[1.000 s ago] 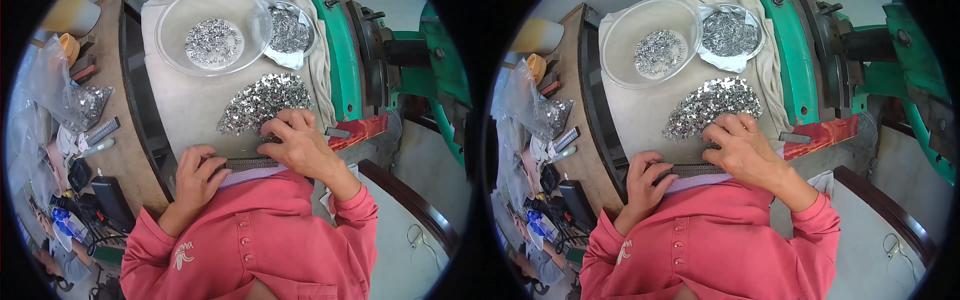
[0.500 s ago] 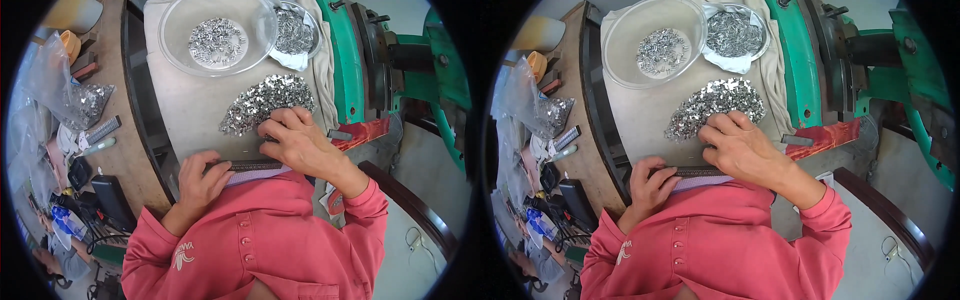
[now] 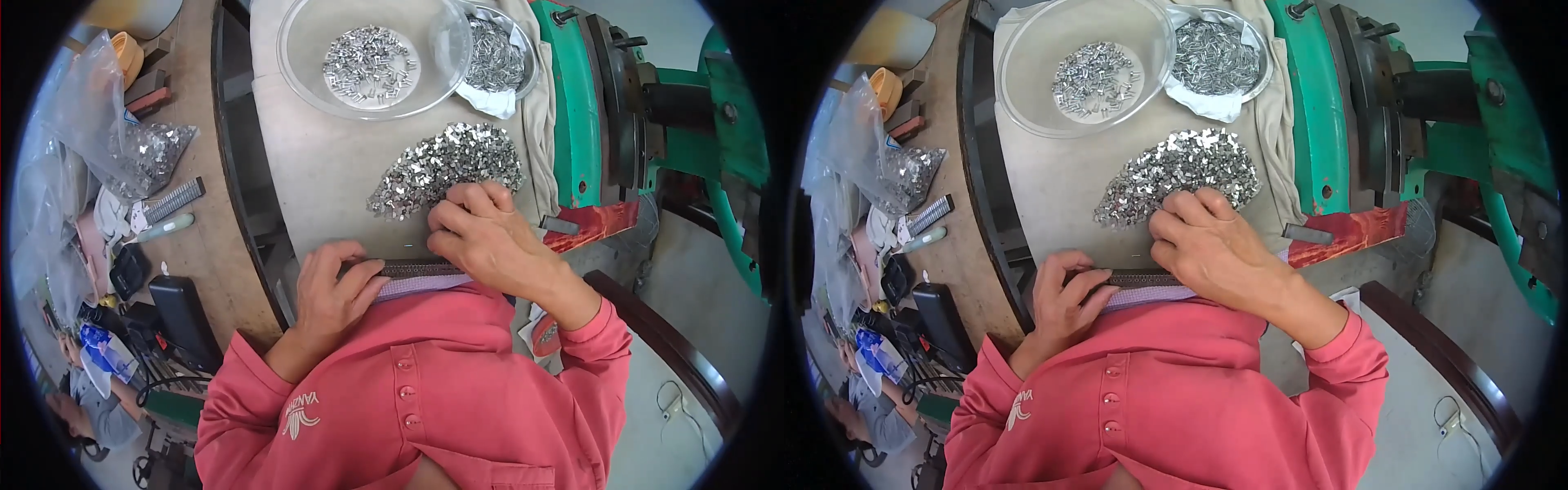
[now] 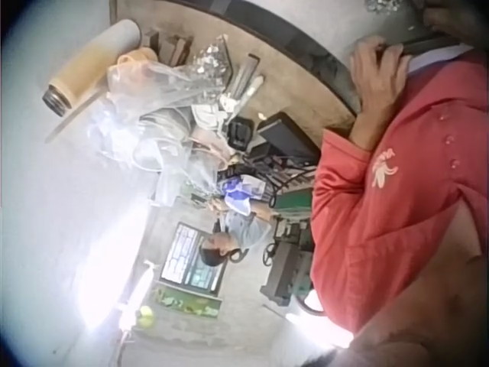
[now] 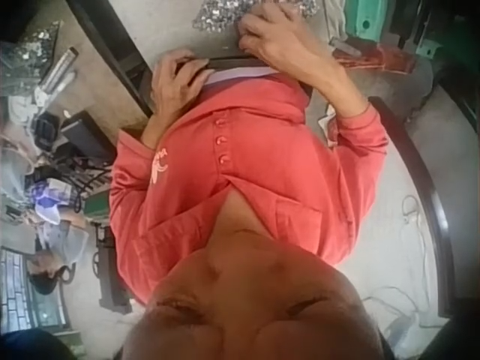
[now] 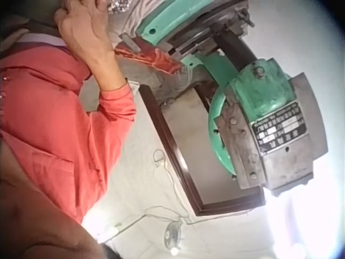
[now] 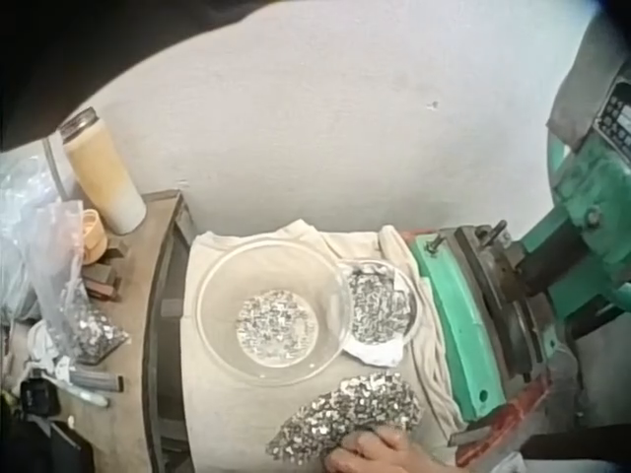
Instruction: The person assembles small metal stars onto a carrier strip by hand, then feeds the loaded strip into a pressing machine.
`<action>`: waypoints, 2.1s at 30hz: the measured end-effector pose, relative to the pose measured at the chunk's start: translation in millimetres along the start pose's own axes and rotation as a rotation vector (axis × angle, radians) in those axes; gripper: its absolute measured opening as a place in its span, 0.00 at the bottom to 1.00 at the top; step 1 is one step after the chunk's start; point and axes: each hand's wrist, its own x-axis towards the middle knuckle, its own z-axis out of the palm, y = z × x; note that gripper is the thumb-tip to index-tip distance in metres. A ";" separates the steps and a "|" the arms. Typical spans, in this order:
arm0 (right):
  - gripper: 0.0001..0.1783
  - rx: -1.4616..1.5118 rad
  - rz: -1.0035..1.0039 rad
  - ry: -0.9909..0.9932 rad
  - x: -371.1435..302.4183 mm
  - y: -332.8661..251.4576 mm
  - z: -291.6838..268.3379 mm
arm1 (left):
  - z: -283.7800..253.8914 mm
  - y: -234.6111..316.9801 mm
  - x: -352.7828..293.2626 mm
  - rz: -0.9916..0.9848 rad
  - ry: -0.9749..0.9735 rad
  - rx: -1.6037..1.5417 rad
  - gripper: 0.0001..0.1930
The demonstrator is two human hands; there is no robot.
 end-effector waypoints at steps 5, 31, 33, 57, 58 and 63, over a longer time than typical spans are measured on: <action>0.05 0.028 0.005 0.038 -2.1 3.3 1.5 | 0.2 0.5 0.3 0.004 0.008 0.002 0.16; 0.04 0.194 0.026 0.088 19.7 3.2 4.5 | 5.1 6.2 3.9 -0.083 -0.010 -0.053 0.15; 0.02 0.038 -0.036 0.002 21.7 1.4 4.4 | 2.7 4.1 4.1 -0.068 -0.026 -0.062 0.16; 0.09 0.545 0.322 0.118 -0.6 1.8 -10.8 | -9.9 -3.7 67.5 0.033 -0.317 -0.181 0.07; 0.09 0.690 0.422 0.179 -2.3 1.7 -11.0 | -11.5 -3.7 66.8 -0.040 -0.315 -0.234 0.07; 0.08 0.486 0.288 0.221 -5.5 6.3 -0.1 | -14.0 -5.9 61.8 -0.147 -0.307 -0.270 0.06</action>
